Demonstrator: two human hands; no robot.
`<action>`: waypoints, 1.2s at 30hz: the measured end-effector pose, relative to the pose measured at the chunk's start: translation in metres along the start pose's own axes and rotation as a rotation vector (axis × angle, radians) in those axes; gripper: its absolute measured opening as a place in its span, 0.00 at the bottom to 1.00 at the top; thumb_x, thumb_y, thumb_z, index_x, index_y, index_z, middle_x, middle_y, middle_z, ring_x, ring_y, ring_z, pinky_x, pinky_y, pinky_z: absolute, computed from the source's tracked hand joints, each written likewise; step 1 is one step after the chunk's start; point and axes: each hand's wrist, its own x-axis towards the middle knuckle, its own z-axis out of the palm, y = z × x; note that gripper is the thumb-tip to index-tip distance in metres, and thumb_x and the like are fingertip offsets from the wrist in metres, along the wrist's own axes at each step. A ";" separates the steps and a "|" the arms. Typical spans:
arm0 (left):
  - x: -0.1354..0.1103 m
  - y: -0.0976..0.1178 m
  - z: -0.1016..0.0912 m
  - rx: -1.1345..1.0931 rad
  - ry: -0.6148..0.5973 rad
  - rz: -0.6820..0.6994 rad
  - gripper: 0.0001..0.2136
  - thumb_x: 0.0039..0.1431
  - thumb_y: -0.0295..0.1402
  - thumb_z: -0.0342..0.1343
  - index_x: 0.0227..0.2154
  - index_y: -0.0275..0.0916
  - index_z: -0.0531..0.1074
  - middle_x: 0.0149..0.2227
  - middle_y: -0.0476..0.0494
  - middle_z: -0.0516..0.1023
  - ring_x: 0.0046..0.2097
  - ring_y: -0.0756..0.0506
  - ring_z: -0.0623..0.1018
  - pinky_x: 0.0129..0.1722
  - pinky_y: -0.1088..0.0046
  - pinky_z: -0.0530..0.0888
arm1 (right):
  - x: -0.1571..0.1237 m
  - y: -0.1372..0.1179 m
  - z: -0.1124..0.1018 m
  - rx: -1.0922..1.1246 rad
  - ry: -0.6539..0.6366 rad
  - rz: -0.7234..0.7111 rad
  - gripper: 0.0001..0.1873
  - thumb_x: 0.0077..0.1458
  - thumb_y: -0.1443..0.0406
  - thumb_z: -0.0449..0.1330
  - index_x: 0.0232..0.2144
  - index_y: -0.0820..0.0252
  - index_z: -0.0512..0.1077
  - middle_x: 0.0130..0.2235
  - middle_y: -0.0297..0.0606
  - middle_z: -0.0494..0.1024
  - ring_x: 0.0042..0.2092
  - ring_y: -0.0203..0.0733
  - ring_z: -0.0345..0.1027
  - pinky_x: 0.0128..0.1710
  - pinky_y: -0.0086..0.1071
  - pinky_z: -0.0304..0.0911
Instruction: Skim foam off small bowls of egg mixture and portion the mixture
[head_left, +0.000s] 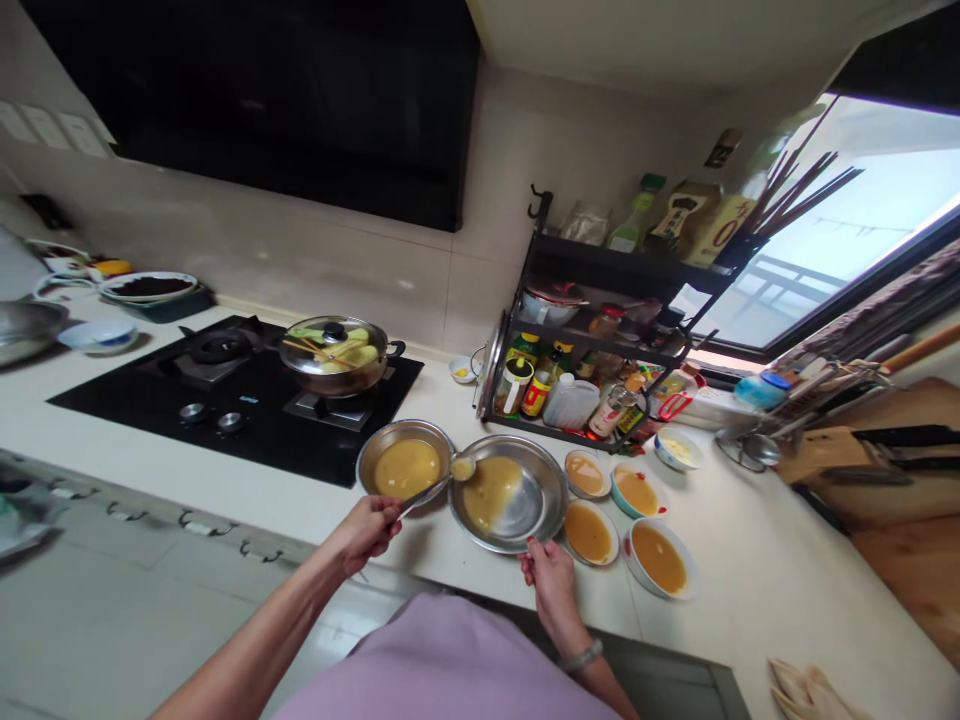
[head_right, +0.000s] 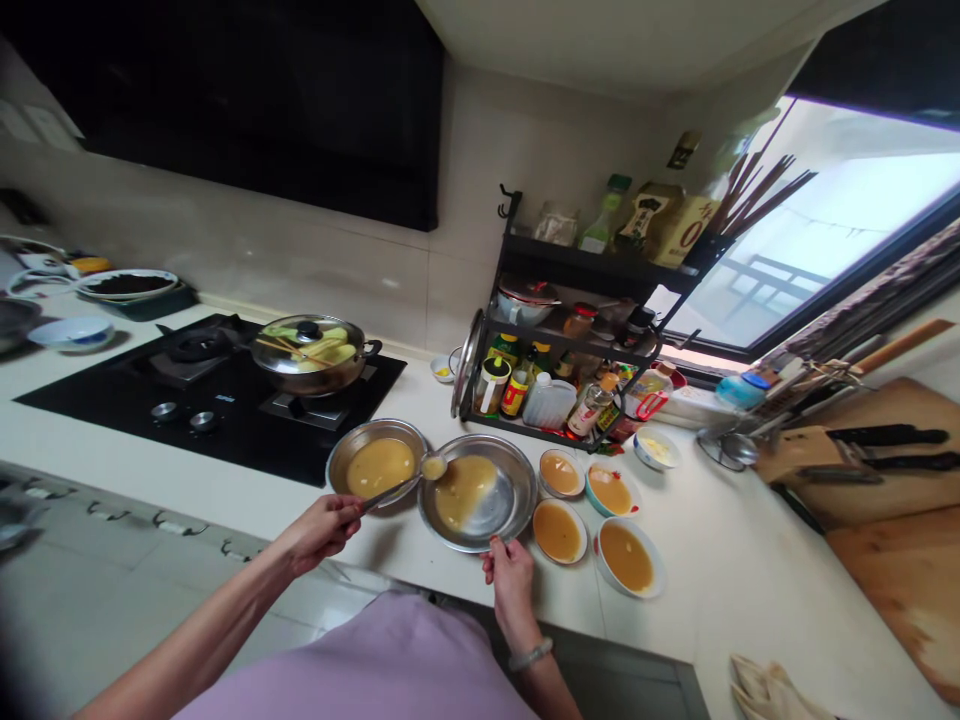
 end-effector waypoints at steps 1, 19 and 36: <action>-0.002 0.002 -0.003 -0.007 0.010 0.006 0.17 0.38 0.41 0.62 0.24 0.38 0.61 0.14 0.59 0.61 0.14 0.61 0.48 0.16 0.79 0.41 | 0.001 0.001 0.000 0.001 -0.001 0.003 0.20 0.38 0.51 0.63 0.15 0.57 0.60 0.14 0.32 0.68 0.16 0.31 0.55 0.15 0.27 0.48; -0.002 -0.020 -0.028 1.073 0.445 0.555 0.18 0.59 0.33 0.40 0.44 0.34 0.72 0.33 0.34 0.81 0.34 0.39 0.80 0.34 0.69 0.69 | 0.011 0.001 -0.007 -0.008 -0.015 0.009 0.19 0.39 0.52 0.63 0.16 0.57 0.60 0.14 0.30 0.66 0.16 0.31 0.55 0.15 0.26 0.47; 0.037 -0.029 0.037 1.129 0.128 0.552 0.13 0.52 0.19 0.44 0.31 0.35 0.73 0.33 0.36 0.78 0.39 0.43 0.77 0.37 0.72 0.67 | 0.016 0.002 -0.011 -0.034 0.020 0.015 0.17 0.37 0.54 0.61 0.15 0.57 0.59 0.13 0.29 0.65 0.16 0.31 0.54 0.15 0.26 0.46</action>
